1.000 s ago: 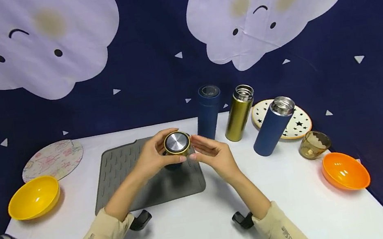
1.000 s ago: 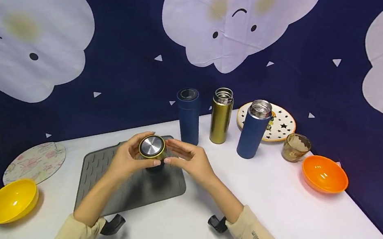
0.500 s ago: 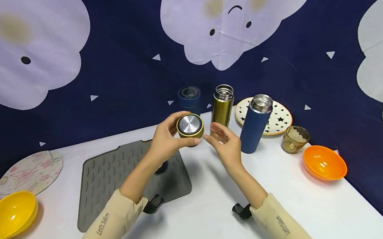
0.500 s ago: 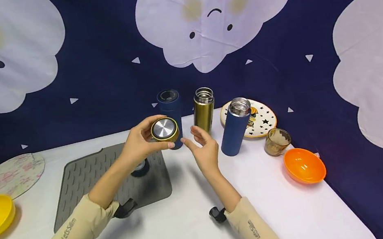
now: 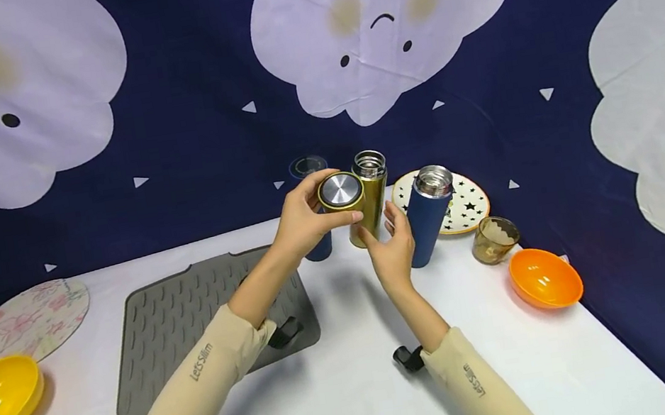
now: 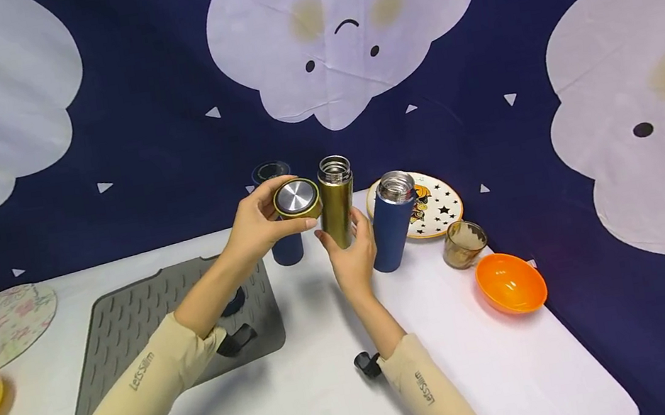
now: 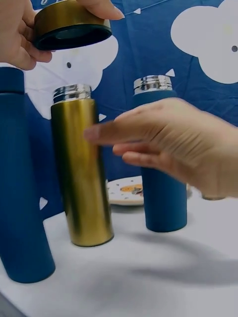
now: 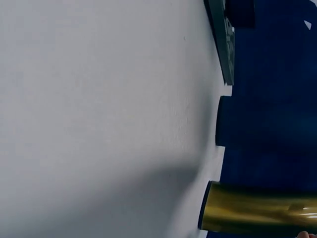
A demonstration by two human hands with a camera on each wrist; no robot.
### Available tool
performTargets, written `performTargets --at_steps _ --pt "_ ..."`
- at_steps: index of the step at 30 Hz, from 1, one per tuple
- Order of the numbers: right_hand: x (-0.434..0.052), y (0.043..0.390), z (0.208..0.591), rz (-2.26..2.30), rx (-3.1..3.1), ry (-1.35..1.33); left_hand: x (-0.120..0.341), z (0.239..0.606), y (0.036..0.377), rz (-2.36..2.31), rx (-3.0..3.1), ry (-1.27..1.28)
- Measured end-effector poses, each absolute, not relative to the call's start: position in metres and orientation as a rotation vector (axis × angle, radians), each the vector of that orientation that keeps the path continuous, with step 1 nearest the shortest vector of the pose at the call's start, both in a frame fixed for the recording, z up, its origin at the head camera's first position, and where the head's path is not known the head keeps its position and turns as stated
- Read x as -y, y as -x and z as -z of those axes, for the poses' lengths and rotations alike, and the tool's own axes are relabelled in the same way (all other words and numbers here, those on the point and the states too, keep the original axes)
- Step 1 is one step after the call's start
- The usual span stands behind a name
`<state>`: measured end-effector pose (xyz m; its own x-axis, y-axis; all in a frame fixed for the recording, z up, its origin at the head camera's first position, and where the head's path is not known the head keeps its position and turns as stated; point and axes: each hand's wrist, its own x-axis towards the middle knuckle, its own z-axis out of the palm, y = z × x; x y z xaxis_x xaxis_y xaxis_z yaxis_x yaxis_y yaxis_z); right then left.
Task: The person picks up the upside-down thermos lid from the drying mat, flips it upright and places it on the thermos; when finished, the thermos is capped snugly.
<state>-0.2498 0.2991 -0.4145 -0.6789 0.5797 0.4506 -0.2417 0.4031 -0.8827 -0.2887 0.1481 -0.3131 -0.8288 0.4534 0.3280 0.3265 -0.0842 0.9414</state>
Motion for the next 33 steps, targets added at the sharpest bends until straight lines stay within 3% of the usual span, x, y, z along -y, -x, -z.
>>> performTargets --at_steps 19,33 --pt "-0.302 0.3 0.413 -1.233 1.923 0.405 -0.23 0.307 0.324 -2.048 -2.527 -0.763" --pt "-0.312 0.319 0.411 -1.182 1.912 0.418 -0.256 0.322 0.335 -2.023 -2.581 -0.622"
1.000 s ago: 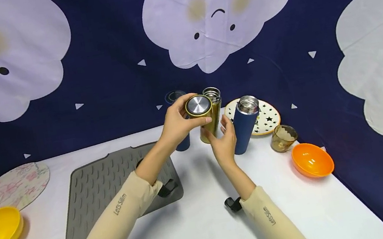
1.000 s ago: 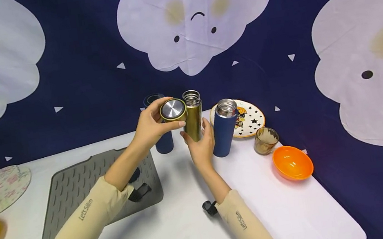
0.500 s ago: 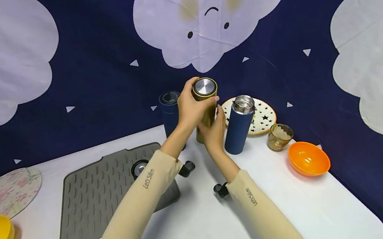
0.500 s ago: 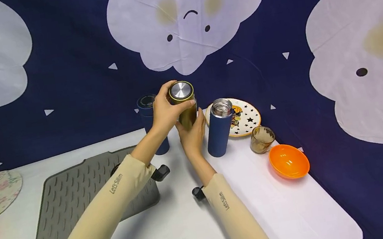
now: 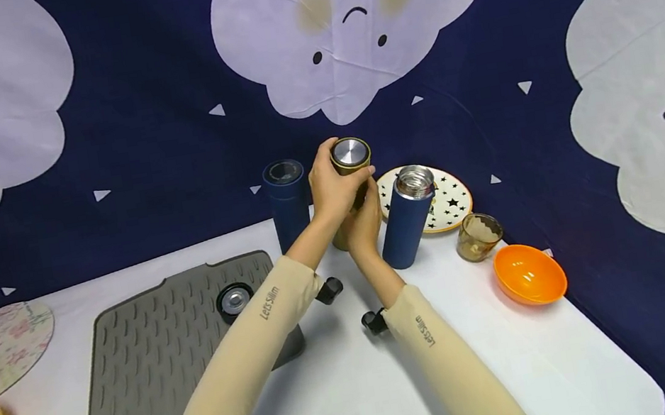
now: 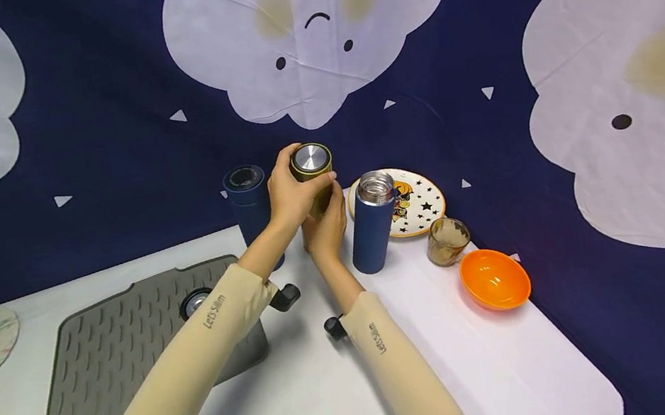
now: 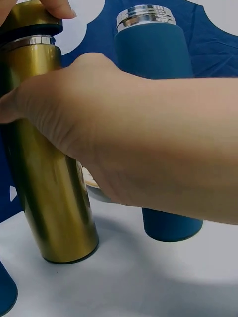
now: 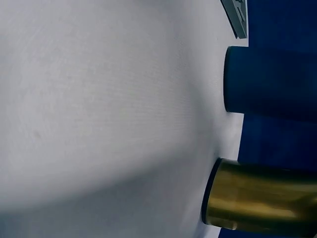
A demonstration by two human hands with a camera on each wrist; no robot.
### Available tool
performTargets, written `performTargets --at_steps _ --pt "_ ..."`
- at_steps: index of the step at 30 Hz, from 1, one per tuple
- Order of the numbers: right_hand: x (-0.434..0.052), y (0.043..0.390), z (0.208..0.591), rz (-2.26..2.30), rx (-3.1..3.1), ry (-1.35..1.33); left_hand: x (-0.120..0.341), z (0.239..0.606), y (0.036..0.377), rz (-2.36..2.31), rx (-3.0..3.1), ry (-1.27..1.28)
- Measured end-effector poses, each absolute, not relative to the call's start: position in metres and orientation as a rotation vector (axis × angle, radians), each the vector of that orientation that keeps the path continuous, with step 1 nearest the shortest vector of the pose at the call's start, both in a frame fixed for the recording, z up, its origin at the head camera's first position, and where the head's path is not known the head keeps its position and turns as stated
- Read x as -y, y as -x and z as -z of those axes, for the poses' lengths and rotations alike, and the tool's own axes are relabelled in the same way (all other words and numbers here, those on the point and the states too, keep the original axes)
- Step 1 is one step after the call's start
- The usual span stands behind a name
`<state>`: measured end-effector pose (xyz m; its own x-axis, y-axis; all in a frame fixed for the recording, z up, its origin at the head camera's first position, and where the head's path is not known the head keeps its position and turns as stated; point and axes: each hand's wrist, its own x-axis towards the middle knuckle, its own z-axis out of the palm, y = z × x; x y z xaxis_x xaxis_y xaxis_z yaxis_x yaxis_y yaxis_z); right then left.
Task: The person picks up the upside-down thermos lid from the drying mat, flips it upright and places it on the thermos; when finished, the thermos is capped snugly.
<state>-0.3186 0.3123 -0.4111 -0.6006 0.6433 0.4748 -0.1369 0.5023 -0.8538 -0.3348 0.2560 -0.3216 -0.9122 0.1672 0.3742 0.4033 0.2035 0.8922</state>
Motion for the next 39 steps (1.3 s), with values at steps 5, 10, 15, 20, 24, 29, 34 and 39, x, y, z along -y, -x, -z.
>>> performTargets --at_steps 5,10,15,20,24,29,34,39 --pt "-0.313 0.32 0.41 -1.205 1.89 0.397 -0.256 0.324 0.34 1.78 2.273 0.529" --pt "-0.316 0.321 0.409 -1.239 1.862 0.383 -0.258 0.328 0.344 1.771 2.303 0.521" --pt "-0.316 0.323 0.41 -1.257 1.857 0.379 -0.257 0.334 0.345 1.8 2.308 0.501" --pt "-0.316 0.323 0.409 -1.272 1.86 0.377 -0.253 0.338 0.346 1.768 2.312 0.557" --pt "-0.316 0.324 0.409 -1.245 1.86 0.37 -0.253 0.339 0.346 1.728 2.326 0.6" --pt "-0.316 0.325 0.409 -1.203 1.892 0.365 -0.252 0.338 0.343 1.682 2.305 0.632" --pt "-0.316 0.324 0.41 -1.218 1.885 0.358 -0.249 0.343 0.342 1.646 2.277 0.699" --pt "-0.317 0.322 0.41 -1.221 1.88 0.37 -0.247 0.353 0.343 1.668 2.243 0.745"
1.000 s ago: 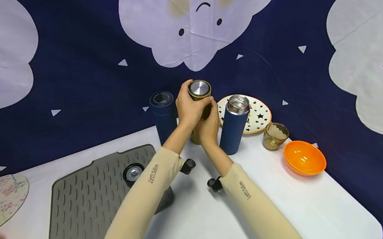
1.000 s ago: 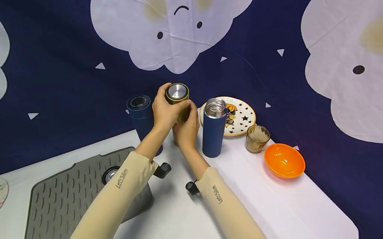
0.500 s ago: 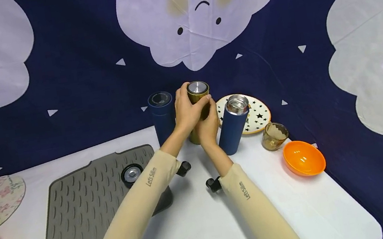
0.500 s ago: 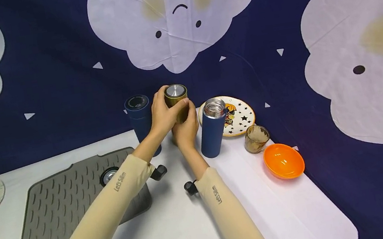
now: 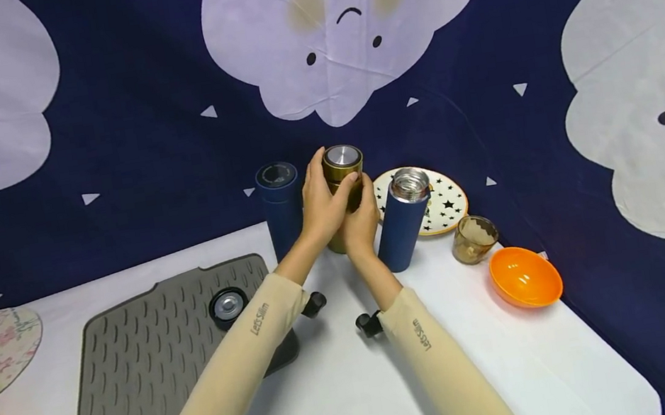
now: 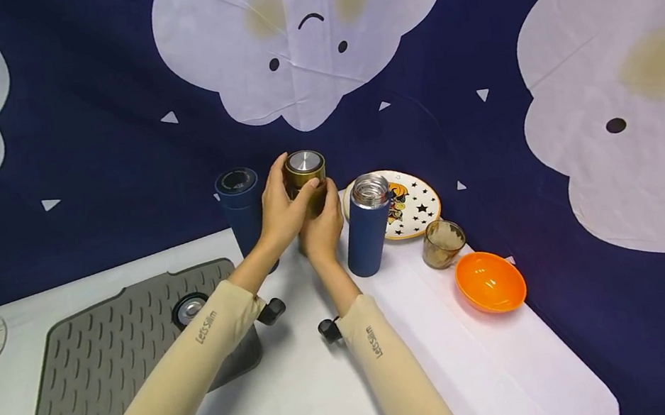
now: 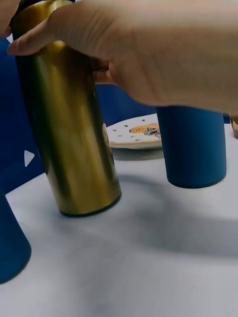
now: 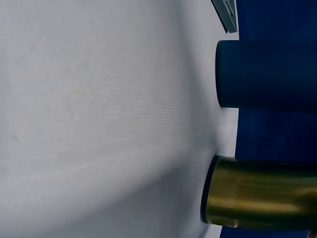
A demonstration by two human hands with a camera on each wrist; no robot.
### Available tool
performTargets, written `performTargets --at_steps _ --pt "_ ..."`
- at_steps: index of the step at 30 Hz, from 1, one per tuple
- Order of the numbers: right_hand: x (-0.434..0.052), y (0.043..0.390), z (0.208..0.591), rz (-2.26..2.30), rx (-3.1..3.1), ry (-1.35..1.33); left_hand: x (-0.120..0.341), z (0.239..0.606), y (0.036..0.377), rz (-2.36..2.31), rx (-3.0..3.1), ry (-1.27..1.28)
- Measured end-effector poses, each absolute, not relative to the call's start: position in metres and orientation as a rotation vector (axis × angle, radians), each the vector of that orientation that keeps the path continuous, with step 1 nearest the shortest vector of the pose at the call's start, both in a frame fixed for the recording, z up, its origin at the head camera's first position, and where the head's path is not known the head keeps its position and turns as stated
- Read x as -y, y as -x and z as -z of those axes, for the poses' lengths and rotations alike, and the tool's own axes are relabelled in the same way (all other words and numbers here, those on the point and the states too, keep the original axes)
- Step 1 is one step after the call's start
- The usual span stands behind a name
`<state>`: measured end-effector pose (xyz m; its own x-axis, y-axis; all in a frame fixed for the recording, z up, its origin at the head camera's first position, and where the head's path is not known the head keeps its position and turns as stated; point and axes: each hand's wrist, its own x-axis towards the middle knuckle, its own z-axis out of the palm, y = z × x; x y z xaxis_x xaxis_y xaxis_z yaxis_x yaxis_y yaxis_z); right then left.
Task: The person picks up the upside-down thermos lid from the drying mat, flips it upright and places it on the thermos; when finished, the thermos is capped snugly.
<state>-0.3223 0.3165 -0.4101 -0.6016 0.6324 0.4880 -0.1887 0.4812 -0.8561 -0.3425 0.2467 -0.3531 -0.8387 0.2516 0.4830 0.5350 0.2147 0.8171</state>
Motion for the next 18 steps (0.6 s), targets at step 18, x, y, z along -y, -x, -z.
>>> performTargets --at_steps 18 --pt "-0.316 0.321 0.414 -1.165 1.891 0.38 -0.264 0.357 0.341 1.679 2.089 0.533"
